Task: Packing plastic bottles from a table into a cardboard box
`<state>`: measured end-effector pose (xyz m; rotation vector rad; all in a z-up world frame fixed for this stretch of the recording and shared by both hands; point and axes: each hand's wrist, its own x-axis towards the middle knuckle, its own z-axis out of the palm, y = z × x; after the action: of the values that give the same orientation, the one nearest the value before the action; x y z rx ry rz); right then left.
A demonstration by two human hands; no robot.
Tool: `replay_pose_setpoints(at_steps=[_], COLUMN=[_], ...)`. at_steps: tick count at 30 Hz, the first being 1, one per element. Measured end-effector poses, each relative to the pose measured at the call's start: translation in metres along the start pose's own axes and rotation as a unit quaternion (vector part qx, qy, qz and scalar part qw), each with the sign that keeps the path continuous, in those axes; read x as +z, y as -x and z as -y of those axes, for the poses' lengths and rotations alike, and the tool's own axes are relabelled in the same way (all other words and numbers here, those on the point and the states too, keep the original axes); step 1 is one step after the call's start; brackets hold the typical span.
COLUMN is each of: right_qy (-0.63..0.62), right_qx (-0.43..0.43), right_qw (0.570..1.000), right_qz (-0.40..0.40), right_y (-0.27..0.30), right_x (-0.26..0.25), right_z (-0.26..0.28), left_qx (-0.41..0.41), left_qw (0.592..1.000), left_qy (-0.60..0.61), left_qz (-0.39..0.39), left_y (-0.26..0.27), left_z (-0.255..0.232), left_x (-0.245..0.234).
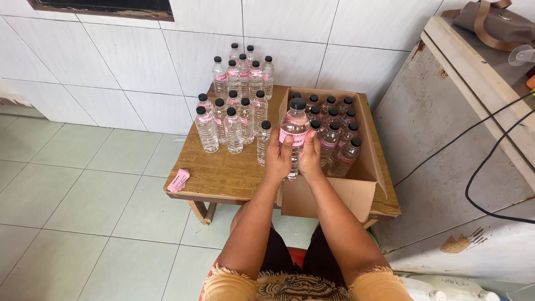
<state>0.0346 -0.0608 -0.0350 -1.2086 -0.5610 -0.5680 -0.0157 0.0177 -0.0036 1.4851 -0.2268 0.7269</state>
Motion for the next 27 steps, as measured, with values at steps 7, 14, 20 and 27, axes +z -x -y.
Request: replay_pose_setpoints(at_steps=[7,14,20,27], right_qy=[0.003,-0.008,0.002,0.011], right_qx=[0.008,0.011,0.009,0.006], right_qw=[1.000,1.000,1.000,1.000], right_qz=[-0.012,-0.016,-0.011,-0.006], right_y=[0.001,0.002,0.002,0.004], right_x=[-0.001,-0.003,-0.002,-0.003], right_z=[-0.001,-0.005,0.006,-0.001], left_qx=[-0.004,-0.003,-0.011,0.020], left_qw=[1.000,1.000,0.996,0.987], left_qy=[-0.019,0.004,0.067,0.145], left_qz=[-0.004,-0.024,-0.066,-0.072], left_y=[0.000,0.000,0.001,-0.001], left_z=[-0.008,-0.011,0.015,-0.007], left_x=[0.002,0.005,0.011,0.010])
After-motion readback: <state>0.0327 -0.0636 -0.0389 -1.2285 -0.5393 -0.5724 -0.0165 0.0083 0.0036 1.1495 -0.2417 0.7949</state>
